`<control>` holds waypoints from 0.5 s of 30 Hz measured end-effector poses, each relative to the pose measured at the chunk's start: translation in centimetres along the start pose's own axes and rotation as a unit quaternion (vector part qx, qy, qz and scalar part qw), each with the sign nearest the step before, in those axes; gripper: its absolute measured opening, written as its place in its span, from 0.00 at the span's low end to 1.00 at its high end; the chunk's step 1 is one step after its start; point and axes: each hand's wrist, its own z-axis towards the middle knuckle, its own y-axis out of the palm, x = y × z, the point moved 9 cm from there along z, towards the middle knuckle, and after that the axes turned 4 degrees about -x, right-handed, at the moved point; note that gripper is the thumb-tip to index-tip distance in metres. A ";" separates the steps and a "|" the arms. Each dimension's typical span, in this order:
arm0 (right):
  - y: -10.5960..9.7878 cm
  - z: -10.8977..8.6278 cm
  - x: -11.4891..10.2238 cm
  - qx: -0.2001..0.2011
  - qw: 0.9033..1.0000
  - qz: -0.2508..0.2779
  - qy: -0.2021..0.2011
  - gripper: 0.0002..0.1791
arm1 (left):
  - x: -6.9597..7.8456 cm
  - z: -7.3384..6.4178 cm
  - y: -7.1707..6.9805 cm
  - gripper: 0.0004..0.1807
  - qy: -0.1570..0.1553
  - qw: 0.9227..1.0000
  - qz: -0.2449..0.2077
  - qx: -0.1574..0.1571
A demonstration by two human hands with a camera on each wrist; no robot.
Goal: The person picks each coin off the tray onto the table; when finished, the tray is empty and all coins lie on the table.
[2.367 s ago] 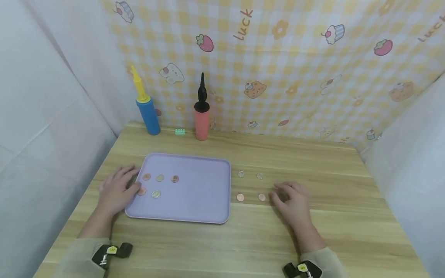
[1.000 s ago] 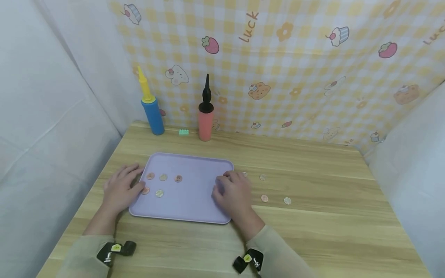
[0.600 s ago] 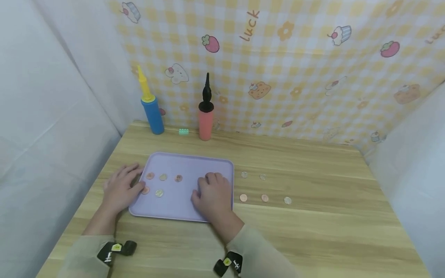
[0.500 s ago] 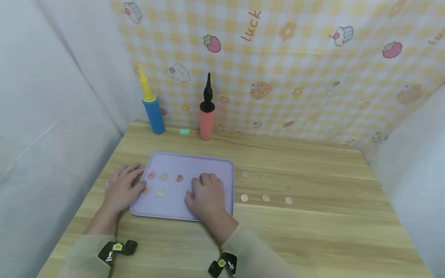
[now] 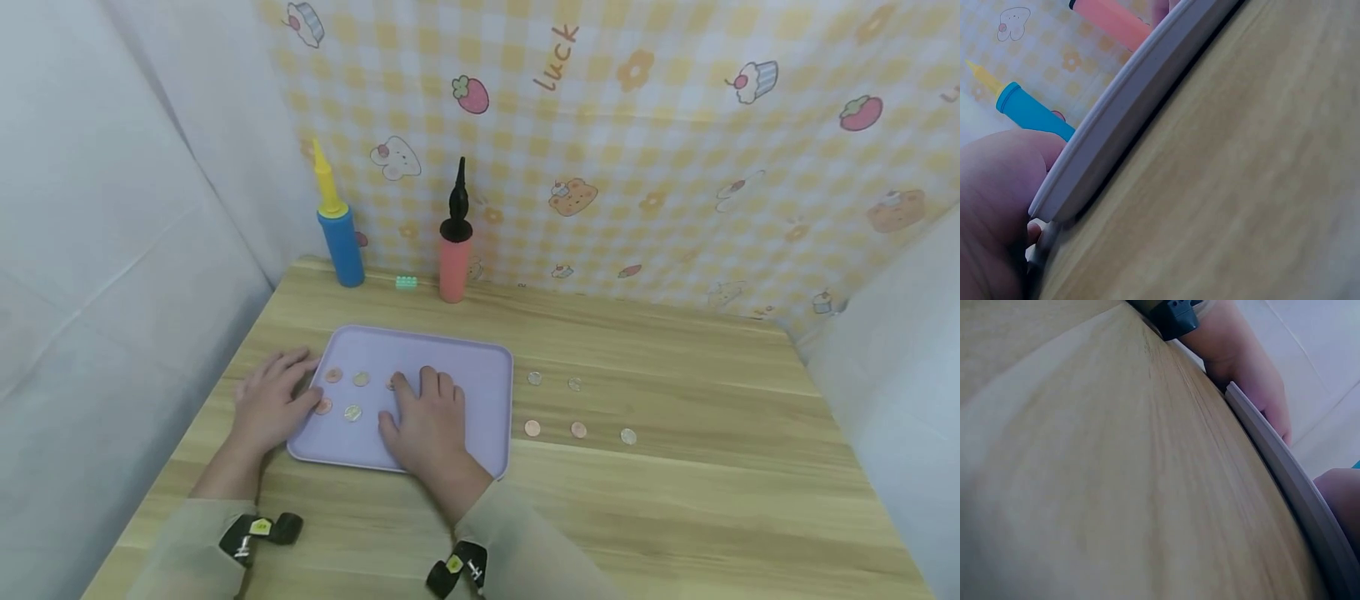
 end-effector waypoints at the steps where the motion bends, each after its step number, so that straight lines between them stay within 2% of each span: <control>1: 0.0 0.0 0.1 -0.002 1.000 0.001 0.001 0.27 | 0.0 0.0 0.0 0.28 0.000 1.000 0.001 -0.001; 9: -0.6 -0.3 0.1 0.008 1.000 0.022 -0.009 0.17 | 0.3 0.0 0.1 0.29 -0.004 1.000 0.005 -0.008; 15: -1.2 -0.2 0.3 0.034 0.994 0.100 -0.015 0.08 | 0.2 0.0 0.0 0.29 -0.005 1.000 0.006 -0.007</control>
